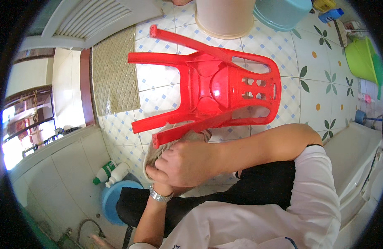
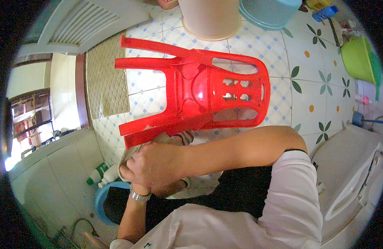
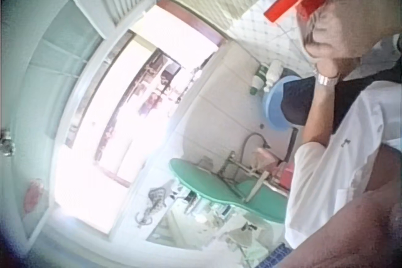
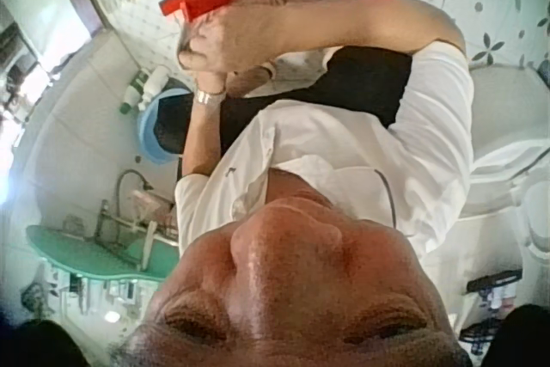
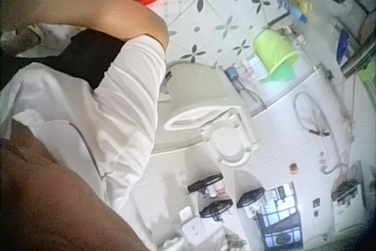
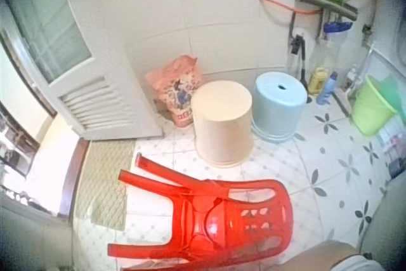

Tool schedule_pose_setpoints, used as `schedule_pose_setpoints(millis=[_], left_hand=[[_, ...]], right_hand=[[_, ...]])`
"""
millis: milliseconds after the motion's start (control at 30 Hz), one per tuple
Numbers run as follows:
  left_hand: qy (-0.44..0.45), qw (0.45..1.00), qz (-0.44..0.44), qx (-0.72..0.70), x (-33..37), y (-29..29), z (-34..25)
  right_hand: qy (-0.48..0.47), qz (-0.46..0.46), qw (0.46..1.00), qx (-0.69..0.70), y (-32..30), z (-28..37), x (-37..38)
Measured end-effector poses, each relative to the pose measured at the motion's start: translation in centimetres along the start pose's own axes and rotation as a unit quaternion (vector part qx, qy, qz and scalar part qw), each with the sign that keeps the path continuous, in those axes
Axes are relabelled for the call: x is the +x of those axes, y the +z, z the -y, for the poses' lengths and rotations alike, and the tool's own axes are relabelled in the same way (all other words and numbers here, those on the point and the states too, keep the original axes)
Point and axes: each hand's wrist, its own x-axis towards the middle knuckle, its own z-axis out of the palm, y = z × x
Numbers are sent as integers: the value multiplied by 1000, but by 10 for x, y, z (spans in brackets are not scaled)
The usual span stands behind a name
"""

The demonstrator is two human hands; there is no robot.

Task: The person cleans a plastic stool with a cloth, rotating it by hand while wiping down its legs, underside, and seat.

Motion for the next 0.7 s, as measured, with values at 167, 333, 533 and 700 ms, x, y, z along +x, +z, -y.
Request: schedule_pose_setpoints(millis=[167, 333, 533, 700], left_hand=[[-227, 971, 63, -36, 22, -37, 27], [-291, 939, -14, -183, 33, -81, 39], [-3, 936, 209, 284, 85, -71, 80], [-38, 942, 262, 208, 137, 40, 108]], right_hand=[[-80, 30, 995, -45, 3, 0, -12], [-73, -88, 991, -66, -9, -9, -14], [352, -277, 894, -37, -51, -72, -157], [458, -318, 804, -207, -27, -130, -256]])
